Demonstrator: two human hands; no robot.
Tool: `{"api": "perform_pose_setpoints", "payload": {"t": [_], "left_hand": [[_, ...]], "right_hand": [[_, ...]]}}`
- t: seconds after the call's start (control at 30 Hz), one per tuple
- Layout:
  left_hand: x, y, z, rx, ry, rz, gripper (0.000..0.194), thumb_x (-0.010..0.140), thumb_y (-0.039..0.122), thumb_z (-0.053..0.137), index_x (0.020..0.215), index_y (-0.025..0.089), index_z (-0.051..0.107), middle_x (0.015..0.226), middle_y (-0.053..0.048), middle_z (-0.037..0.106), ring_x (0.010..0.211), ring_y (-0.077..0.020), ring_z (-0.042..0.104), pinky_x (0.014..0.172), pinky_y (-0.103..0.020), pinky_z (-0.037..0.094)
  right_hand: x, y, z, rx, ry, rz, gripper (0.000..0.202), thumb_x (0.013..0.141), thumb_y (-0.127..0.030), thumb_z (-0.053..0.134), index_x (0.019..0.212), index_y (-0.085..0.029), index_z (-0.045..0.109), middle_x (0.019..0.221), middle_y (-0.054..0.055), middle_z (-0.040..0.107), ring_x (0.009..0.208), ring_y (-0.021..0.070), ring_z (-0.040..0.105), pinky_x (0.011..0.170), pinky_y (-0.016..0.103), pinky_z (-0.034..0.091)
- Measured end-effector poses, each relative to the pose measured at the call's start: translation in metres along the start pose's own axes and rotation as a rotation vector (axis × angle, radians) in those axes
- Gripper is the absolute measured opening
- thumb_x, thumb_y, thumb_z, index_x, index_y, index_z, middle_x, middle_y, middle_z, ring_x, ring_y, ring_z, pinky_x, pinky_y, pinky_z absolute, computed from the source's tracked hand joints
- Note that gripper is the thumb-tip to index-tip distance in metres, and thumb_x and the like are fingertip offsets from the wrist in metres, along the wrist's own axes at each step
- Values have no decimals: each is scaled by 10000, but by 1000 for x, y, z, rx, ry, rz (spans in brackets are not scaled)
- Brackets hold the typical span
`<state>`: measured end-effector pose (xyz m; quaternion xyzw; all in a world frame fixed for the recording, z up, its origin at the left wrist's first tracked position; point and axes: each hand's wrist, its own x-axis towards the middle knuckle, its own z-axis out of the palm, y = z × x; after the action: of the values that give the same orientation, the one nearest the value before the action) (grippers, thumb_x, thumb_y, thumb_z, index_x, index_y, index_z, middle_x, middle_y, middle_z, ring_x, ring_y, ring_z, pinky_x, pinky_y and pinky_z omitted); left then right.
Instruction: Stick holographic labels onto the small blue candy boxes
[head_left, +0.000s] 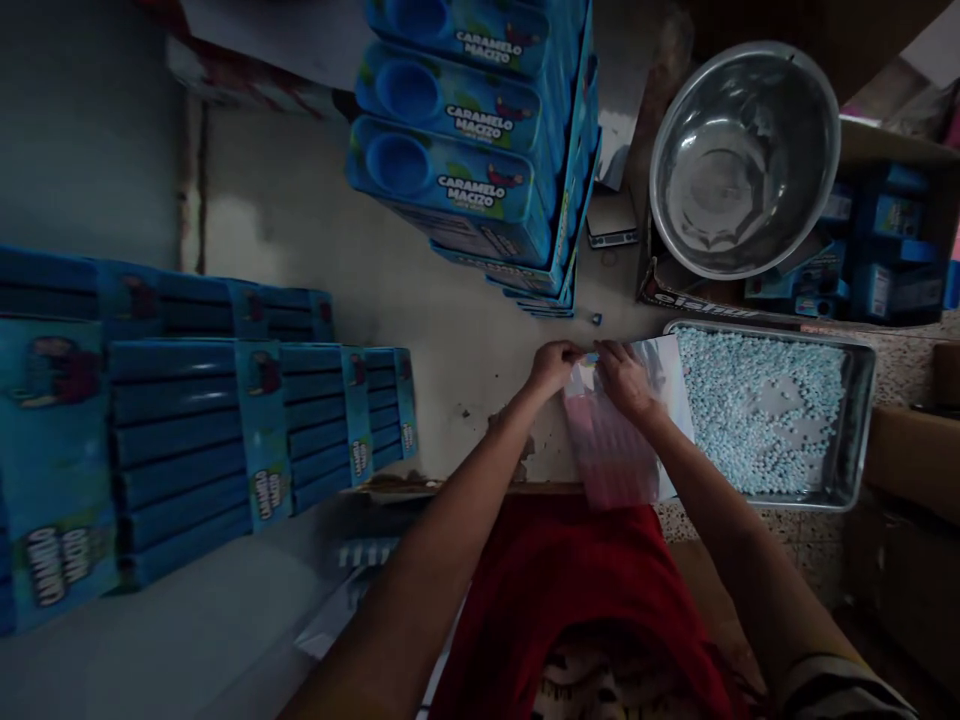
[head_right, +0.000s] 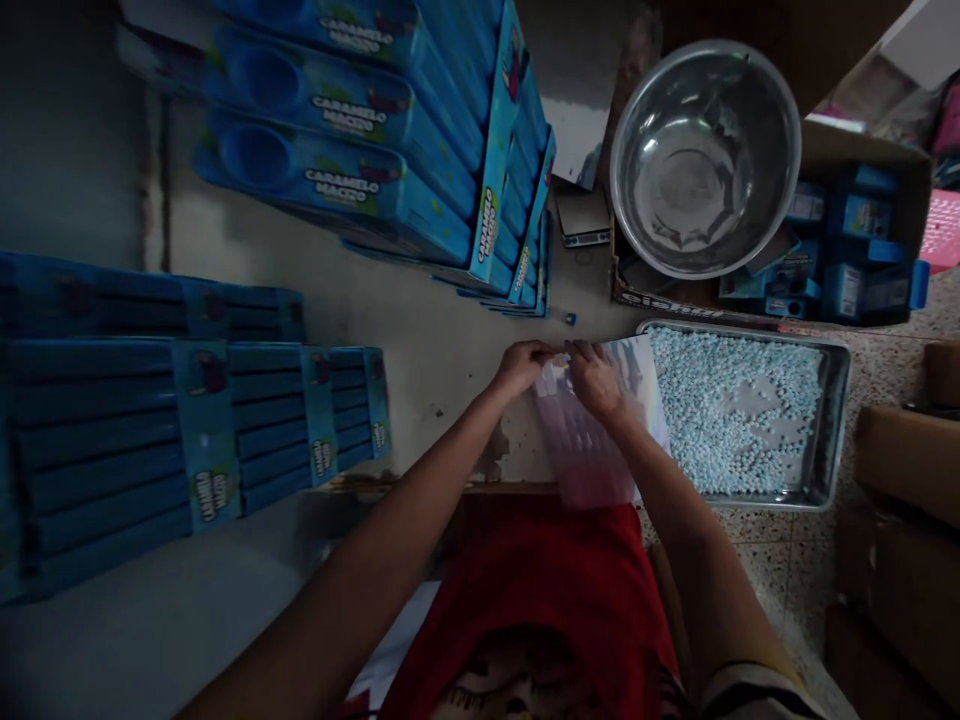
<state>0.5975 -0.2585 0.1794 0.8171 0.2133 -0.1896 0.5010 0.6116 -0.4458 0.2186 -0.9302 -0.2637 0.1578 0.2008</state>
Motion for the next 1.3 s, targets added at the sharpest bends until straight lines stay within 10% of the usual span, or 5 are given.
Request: {"api": "perform_pose_setpoints", "payload": {"t": [0.4,0.73,1.03,1.3], "left_hand": [[-12,11,-42,172,-104,45,189,936,248,638,997,194,809,1010,-86,822,924,-246,731,827,-313,507],[-33,-2,-67,33,-88,120,223,879,357,711,940,182,837,933,-62,825,877,-223,733,797,-287,504],[-28,-9,-65,-136,-224,-127,228,796,226,709,953,175,866,907,-34,832,846,-214,732,784,-287,537],[-38,-6,-64,-166,-161,-178,210,785,319,776,905,169,863,820,-31,805,778,-195,718,752,-272,532]], "right_hand": [[4,-29,-16,-13,47,117,486,1078,-260,493,1555,-222,579,1599,140,591,1459,352,464,1210,550,354],[49,10,-59,306,-541,-27,262,1027,-222,553,1065,-149,801,976,52,809,870,184,686,795,256,455],[16,-48,-37,-63,-50,103,382,1049,-217,526,1374,-179,723,1370,176,715,1229,363,553,1041,497,420],[-19,-89,8,-30,-71,104,541,1069,-176,401,1595,-199,523,1633,158,550,1442,375,464,1209,588,320]]}}
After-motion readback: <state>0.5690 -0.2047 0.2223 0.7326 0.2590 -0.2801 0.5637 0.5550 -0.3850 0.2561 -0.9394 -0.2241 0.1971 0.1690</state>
